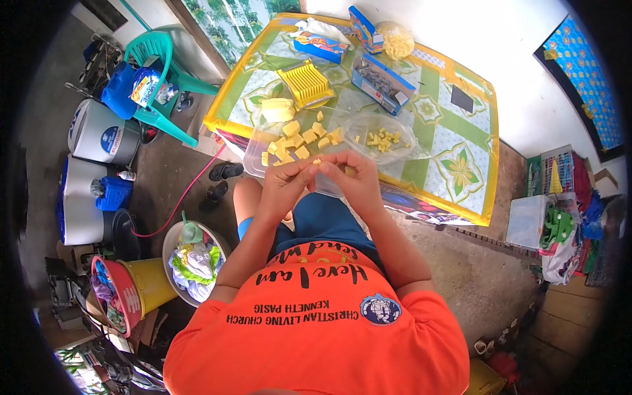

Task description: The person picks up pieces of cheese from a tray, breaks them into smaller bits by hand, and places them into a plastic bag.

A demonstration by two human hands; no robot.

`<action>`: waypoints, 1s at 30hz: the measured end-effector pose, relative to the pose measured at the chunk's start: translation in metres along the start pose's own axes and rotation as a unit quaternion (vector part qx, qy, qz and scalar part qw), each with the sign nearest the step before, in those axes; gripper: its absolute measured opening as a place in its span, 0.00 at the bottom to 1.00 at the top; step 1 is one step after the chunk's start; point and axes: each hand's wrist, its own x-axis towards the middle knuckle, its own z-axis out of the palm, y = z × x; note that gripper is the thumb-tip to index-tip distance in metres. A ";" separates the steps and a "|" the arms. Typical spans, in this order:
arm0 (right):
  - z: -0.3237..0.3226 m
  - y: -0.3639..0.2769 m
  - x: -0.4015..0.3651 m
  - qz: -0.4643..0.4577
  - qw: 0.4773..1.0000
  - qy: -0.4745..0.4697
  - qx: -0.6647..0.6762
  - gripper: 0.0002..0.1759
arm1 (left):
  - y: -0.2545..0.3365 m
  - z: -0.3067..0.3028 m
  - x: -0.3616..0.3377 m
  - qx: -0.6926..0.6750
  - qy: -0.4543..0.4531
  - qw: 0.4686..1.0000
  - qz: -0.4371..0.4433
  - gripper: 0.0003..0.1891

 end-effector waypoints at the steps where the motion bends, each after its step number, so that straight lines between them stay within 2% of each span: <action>1: 0.001 -0.002 -0.001 -0.003 1.000 0.002 0.004 0.07 | 0.001 0.000 0.000 -0.006 -0.004 1.000 -0.007 0.15; 7: 0.002 -0.003 -0.002 -0.126 0.982 -0.005 -0.140 0.07 | 0.001 -0.003 0.000 -0.032 0.003 0.999 -0.004 0.14; 10: 0.006 -0.014 -0.004 -0.128 0.975 0.000 -0.180 0.07 | 0.007 -0.005 -0.001 -0.039 -0.003 0.999 -0.033 0.14; 13: 0.006 -0.015 -0.005 -0.134 0.972 0.002 -0.192 0.07 | 0.005 -0.011 0.000 -0.064 -0.014 0.992 -0.108 0.13; 16: 0.004 -0.013 -0.006 -0.134 0.972 -0.002 -0.195 0.07 | 0.006 -0.014 0.000 -0.089 -0.044 0.989 -0.109 0.13; 19: 0.002 -0.003 -0.005 -0.109 0.988 -0.001 -0.110 0.07 | 0.014 -0.012 -0.001 -0.056 -0.046 0.990 -0.119 0.13; 22: 0.002 -0.008 -0.009 -0.001 1.000 -0.006 0.021 0.09 | 0.013 -0.012 -0.002 -0.065 -0.053 0.989 -0.121 0.12; 25: -0.004 -0.009 -0.006 -0.037 0.997 -0.060 -0.017 0.09 | 0.012 -0.015 -0.003 -0.065 -0.093 0.988 -0.100 0.12; 30: -0.006 -0.012 -0.008 0.064 0.991 -0.091 0.081 0.09 | 0.013 -0.012 -0.003 -0.060 -0.088 0.988 -0.113 0.11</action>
